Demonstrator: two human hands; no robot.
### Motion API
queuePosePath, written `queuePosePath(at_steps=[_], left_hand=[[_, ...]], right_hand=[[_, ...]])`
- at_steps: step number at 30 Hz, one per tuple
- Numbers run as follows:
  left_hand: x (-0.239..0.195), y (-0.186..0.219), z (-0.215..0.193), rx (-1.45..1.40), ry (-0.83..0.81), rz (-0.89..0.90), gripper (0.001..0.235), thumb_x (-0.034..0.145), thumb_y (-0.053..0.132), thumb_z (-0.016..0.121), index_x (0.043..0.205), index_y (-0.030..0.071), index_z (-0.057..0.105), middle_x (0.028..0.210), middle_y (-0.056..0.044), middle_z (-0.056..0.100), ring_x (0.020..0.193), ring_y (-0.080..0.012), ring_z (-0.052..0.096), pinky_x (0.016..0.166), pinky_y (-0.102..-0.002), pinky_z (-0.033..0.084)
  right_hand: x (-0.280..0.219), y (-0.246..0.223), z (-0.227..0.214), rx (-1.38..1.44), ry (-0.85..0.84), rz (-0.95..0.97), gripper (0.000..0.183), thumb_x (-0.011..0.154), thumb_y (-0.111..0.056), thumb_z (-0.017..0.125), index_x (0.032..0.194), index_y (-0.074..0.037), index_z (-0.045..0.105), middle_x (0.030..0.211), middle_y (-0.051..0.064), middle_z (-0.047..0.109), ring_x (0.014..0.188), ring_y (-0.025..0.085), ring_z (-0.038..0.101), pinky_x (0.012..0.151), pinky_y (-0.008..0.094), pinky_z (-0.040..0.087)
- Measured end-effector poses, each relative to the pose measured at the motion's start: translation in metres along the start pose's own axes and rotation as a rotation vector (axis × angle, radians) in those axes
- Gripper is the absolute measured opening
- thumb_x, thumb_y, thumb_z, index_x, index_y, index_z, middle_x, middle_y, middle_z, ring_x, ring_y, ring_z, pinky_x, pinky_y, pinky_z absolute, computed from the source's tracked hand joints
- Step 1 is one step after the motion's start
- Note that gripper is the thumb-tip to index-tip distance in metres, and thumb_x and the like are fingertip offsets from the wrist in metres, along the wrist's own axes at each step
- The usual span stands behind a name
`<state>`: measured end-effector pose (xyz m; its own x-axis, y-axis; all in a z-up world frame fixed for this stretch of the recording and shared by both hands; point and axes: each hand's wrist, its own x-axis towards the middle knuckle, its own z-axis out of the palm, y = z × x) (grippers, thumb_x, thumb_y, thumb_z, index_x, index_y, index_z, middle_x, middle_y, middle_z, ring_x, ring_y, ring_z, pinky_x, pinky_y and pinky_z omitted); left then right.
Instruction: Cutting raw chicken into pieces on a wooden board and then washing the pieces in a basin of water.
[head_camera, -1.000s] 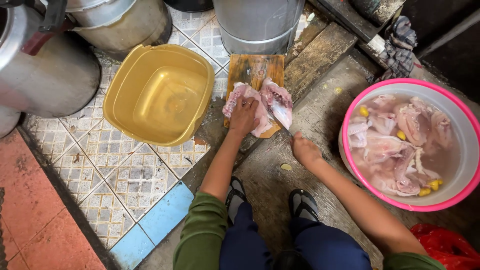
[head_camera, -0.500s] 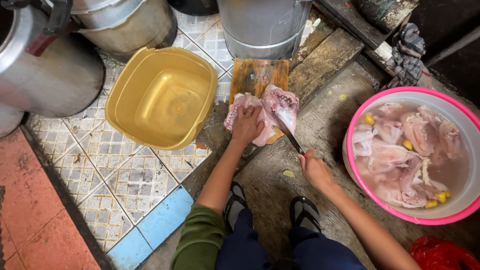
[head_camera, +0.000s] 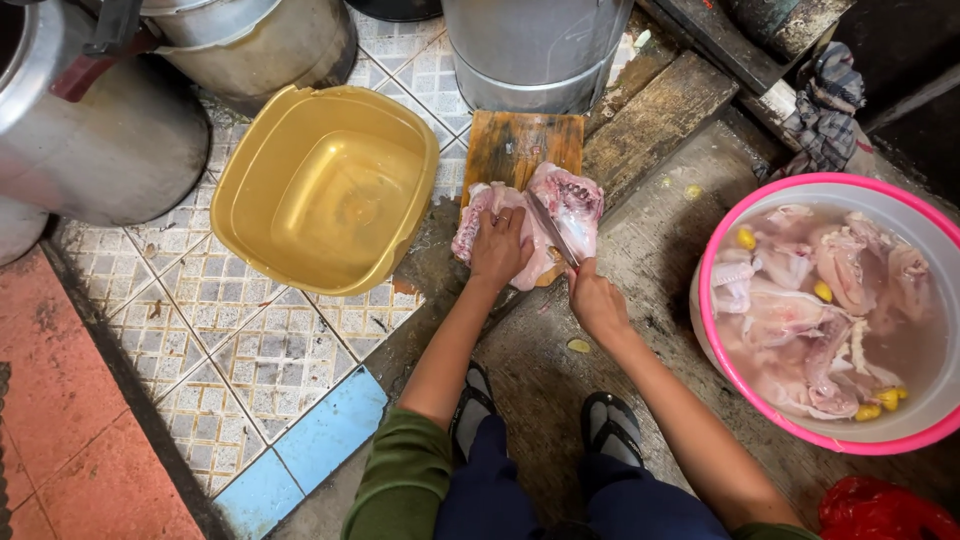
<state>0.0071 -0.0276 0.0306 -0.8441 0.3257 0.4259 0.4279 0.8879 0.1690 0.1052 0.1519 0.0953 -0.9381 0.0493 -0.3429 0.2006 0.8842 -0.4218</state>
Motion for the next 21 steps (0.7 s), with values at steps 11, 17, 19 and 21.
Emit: queuePosePath(at_steps=[11,17,19,21], left_hand=[[0.000,-0.002,-0.006,0.021,-0.002,0.089,0.057,0.077,0.032,0.069,0.126,0.006,0.058,0.100,-0.012,0.064,0.089,-0.0306,0.059,0.086,-0.041,0.044],[-0.007,-0.001,0.011,0.007,-0.003,0.094,0.060,0.076,0.030,0.070,0.129,0.005,0.056,0.105,-0.015,0.063,0.089,-0.0334,0.058,0.086,-0.042,0.044],[-0.003,-0.003,0.005,0.008,0.012,0.092,0.059,0.076,0.027,0.072,0.128,0.003,0.057,0.104,-0.016,0.064,0.090,-0.0345,0.058,0.086,-0.042,0.045],[-0.001,-0.002,0.007,0.003,0.026,0.077,0.058,0.076,0.025,0.073,0.127,0.002,0.058,0.104,-0.018,0.064,0.090,-0.0355,0.059,0.087,-0.043,0.045]], right_hand=[[0.019,-0.026,-0.001,0.042,-0.083,-0.001,0.032,0.109,-0.031,0.029,0.117,-0.004,0.044,0.108,0.035,0.069,0.105,0.056,0.068,0.091,0.062,0.053],[0.127,-0.012,0.059,0.030,-0.046,-0.015,0.027,0.106,-0.029,0.029,0.115,-0.006,0.040,0.103,0.030,0.069,0.100,0.055,0.069,0.086,0.062,0.055],[0.095,-0.027,0.041,0.039,-0.048,-0.019,0.030,0.107,-0.031,0.030,0.117,-0.005,0.041,0.104,0.031,0.069,0.102,0.054,0.069,0.087,0.062,0.055],[0.077,-0.029,0.032,0.037,-0.059,-0.025,0.032,0.109,-0.033,0.031,0.118,-0.004,0.043,0.105,0.031,0.070,0.103,0.053,0.069,0.088,0.061,0.055]])
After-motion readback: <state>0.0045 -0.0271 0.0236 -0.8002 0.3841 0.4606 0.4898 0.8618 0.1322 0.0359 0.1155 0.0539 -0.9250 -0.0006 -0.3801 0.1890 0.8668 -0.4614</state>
